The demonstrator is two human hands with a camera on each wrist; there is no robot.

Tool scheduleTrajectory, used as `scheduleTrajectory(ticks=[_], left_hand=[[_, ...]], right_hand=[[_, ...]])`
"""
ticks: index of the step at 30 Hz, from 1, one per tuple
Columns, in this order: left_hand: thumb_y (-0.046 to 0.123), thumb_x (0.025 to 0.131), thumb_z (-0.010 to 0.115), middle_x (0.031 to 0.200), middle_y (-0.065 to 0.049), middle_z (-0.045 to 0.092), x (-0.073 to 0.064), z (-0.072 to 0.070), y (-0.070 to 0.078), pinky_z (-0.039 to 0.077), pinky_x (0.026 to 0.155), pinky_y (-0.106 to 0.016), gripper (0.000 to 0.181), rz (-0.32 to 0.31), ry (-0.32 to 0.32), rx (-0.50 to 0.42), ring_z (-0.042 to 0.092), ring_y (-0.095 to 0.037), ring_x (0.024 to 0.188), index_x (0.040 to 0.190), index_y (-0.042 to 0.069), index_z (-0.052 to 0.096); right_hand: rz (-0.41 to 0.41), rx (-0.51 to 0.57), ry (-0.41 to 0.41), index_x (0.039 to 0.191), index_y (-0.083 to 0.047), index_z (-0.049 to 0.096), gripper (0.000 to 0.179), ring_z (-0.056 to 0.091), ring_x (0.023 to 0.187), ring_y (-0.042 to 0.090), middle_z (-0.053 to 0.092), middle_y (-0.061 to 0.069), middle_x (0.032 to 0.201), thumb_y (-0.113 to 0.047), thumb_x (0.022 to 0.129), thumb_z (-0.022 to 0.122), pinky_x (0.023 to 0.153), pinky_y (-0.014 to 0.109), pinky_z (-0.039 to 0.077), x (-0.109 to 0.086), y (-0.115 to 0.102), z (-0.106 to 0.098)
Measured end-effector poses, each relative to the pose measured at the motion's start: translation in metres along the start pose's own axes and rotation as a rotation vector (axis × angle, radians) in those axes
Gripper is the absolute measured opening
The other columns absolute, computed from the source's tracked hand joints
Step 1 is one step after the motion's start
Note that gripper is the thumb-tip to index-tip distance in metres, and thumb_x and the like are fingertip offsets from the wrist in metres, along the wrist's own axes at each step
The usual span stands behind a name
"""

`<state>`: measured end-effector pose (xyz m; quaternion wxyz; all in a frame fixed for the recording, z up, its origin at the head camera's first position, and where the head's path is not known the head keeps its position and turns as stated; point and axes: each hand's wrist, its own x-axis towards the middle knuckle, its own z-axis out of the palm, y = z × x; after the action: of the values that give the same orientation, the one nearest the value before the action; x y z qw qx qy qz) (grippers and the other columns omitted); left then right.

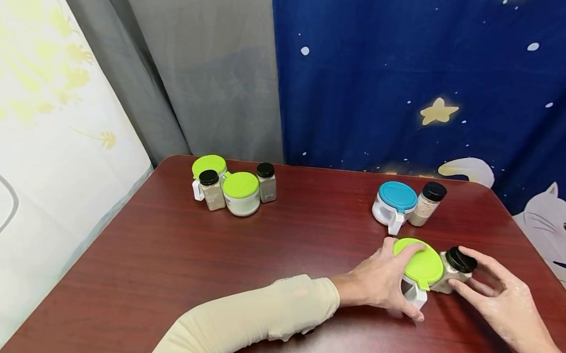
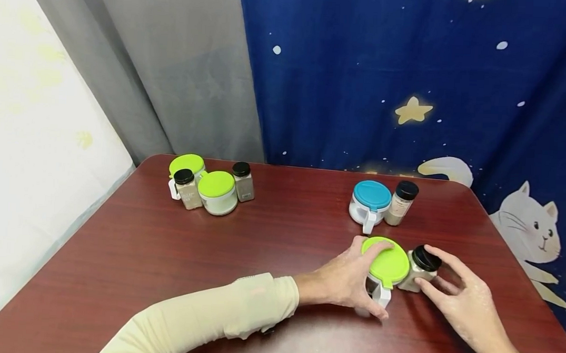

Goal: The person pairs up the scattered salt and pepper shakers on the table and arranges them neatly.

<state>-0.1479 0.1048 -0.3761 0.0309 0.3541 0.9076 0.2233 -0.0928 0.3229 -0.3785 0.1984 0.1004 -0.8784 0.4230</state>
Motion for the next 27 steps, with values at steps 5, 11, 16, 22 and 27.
scheduleTrajectory(ticks=[5,11,16,22,27], left_hand=[[0.078,0.042,0.066,0.144,0.005,0.009,-0.015,-0.006,-0.003,0.046,0.072,-0.033,0.121,-0.048,0.005,-0.029,0.028,-0.011,0.123,0.131,0.057,-0.013],[0.074,0.060,0.060,0.139,0.015,0.018,-0.039,-0.021,-0.017,0.044,0.078,-0.033,0.102,0.021,0.070,-0.125,0.030,-0.003,0.120,0.139,0.046,0.003],[0.068,0.069,0.057,0.137,0.018,0.024,-0.054,-0.032,-0.029,0.043,0.083,-0.033,0.091,0.068,0.080,-0.147,0.031,0.001,0.119,0.141,0.039,0.010],[0.065,0.074,0.054,0.140,0.021,0.020,-0.072,-0.040,-0.044,0.042,0.085,-0.040,0.085,0.030,0.071,-0.166,0.027,0.000,0.123,0.140,0.044,0.005],[0.062,0.076,0.054,0.140,0.017,0.024,-0.092,-0.046,-0.059,0.039,0.089,-0.041,0.083,0.011,0.104,-0.150,0.028,-0.002,0.124,0.141,0.042,0.007]], right_hand=[[-0.018,-0.061,0.049,0.137,-0.012,0.038,0.084,0.037,0.120,0.003,0.041,0.005,0.135,0.015,0.065,0.072,0.087,0.008,0.031,-0.005,-0.013,-0.005],[-0.041,-0.053,0.124,0.131,-0.008,0.047,0.066,0.041,0.119,0.009,0.048,0.008,0.130,0.013,0.072,0.066,0.092,0.011,0.028,-0.005,-0.035,-0.011],[-0.073,-0.107,0.125,0.128,-0.009,0.052,0.063,0.044,0.115,0.003,0.052,0.006,0.126,0.012,0.071,0.068,0.091,0.010,0.028,-0.010,-0.050,-0.006],[-0.083,-0.150,0.139,0.126,-0.010,0.054,0.062,0.044,0.112,0.000,0.052,0.005,0.125,0.009,0.069,0.069,0.090,0.010,0.028,-0.015,-0.064,0.000],[-0.128,-0.151,0.106,0.126,-0.008,0.053,0.062,0.043,0.116,0.007,0.049,0.007,0.128,0.009,0.068,0.070,0.091,0.011,0.027,-0.021,-0.073,0.005]])
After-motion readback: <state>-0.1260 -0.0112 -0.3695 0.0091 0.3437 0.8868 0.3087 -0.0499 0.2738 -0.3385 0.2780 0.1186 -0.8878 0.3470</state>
